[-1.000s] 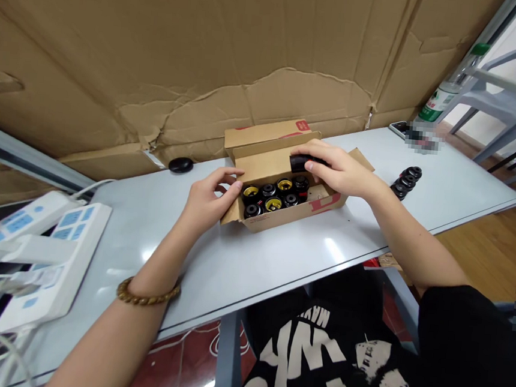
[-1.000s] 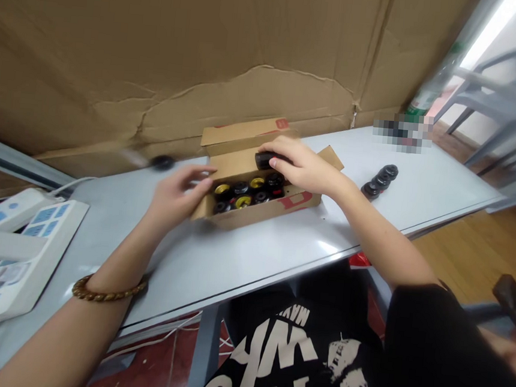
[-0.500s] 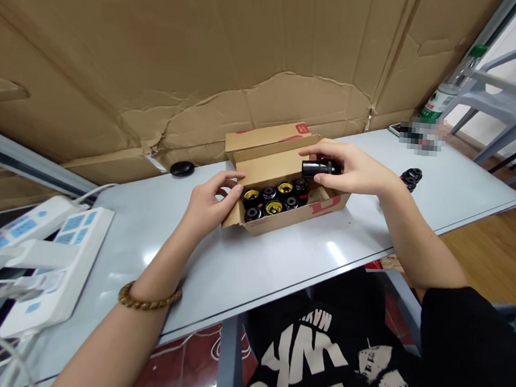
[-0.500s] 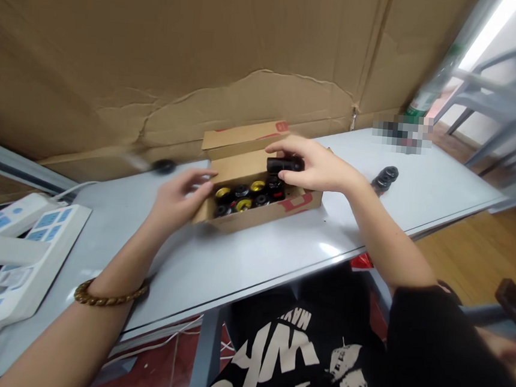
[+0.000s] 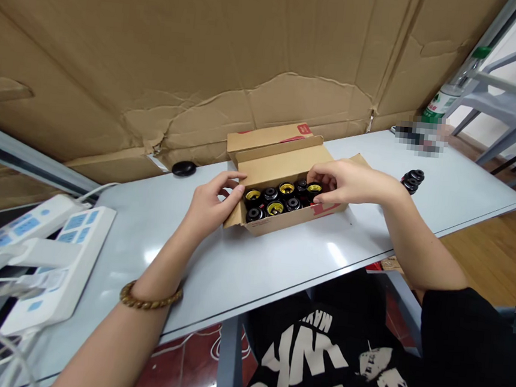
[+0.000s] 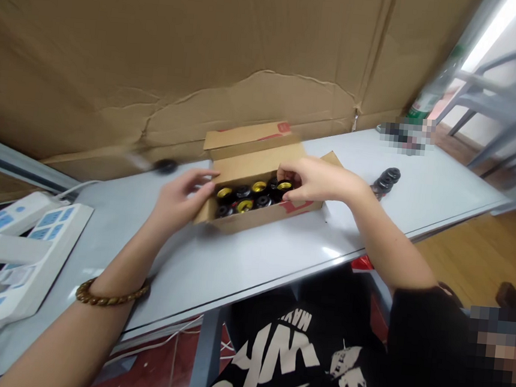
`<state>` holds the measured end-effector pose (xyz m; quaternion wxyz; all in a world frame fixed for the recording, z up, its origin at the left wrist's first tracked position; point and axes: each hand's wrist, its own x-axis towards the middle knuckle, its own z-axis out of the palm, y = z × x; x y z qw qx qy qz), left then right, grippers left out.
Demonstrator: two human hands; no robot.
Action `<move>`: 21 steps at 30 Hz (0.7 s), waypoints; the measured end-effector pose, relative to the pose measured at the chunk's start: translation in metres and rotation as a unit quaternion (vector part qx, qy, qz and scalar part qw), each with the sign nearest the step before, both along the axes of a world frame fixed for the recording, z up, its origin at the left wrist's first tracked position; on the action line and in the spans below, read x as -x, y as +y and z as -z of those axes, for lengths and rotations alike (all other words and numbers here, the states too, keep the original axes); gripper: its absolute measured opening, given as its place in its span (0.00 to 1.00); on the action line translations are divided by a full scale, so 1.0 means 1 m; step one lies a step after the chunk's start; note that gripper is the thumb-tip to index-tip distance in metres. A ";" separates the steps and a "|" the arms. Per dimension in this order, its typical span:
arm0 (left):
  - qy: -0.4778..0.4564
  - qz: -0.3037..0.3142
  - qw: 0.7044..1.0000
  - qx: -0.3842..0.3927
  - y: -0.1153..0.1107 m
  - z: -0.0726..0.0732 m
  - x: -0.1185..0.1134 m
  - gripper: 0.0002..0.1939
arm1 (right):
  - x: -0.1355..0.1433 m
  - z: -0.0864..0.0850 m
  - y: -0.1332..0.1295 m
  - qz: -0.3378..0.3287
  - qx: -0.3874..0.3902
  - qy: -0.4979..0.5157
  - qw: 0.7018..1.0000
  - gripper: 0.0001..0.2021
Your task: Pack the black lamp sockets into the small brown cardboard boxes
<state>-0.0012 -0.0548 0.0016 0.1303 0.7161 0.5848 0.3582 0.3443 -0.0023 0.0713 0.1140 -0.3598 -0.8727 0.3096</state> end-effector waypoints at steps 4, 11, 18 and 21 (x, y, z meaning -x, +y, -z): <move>-0.001 0.002 1.000 -0.002 0.001 0.000 0.000 0.22 | 0.001 0.006 0.004 -0.031 0.058 0.009 0.998 0.16; -0.004 0.007 1.000 -0.002 0.001 0.000 0.000 0.22 | 0.006 0.012 0.001 -0.037 0.050 0.012 0.998 0.10; 0.000 0.005 1.000 -0.002 0.000 -0.003 -0.001 0.21 | 0.008 0.005 -0.003 -0.011 0.058 0.005 0.998 0.07; 0.002 0.006 1.000 0.000 0.000 -0.002 0.000 0.22 | -0.011 -0.013 -0.003 0.031 -0.005 0.030 0.999 0.07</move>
